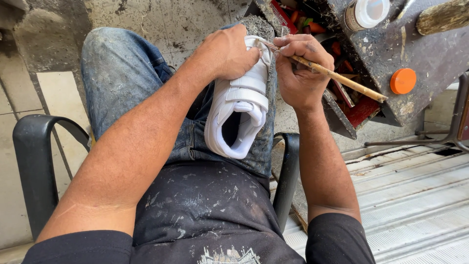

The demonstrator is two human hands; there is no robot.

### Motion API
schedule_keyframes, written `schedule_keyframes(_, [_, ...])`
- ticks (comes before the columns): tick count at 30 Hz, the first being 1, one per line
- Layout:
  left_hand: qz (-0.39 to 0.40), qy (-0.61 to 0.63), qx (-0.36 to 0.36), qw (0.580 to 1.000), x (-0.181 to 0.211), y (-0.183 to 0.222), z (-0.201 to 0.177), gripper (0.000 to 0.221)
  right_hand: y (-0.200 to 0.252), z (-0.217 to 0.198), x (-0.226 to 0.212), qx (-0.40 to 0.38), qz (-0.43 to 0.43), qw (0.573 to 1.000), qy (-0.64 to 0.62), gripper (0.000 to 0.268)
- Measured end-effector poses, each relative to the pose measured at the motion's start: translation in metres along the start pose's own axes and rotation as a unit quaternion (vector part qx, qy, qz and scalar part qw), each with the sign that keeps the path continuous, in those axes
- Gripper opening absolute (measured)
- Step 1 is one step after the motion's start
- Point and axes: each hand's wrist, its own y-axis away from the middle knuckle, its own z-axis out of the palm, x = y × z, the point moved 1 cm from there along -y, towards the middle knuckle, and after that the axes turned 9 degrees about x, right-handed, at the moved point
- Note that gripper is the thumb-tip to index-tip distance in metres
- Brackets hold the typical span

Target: Painting and detailing sneakers using a brush and a wooden applicator stick

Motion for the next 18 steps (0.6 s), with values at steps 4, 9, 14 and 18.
schedule_keyframes(4, [-0.005,-0.003,-0.006,1.000,0.000,-0.001,0.001,0.058,-0.003,-0.003,-0.007,-0.003,-0.021,0.999,0.033,0.016])
schedule_keyframes(9, [-0.001,-0.007,-0.004,1.000,0.000,-0.001,0.002,0.059,-0.002,-0.004,-0.014,-0.021,-0.052,0.988,0.145,0.018])
schedule_keyframes(14, [-0.003,-0.001,-0.009,1.000,0.002,0.005,-0.003,0.058,-0.002,-0.006,-0.013,-0.006,-0.002,0.992,0.127,0.016])
schedule_keyframes(18, [0.012,0.010,-0.024,1.000,0.003,0.015,-0.011,0.056,0.005,-0.021,0.013,0.082,0.069,0.992,-0.071,0.029])
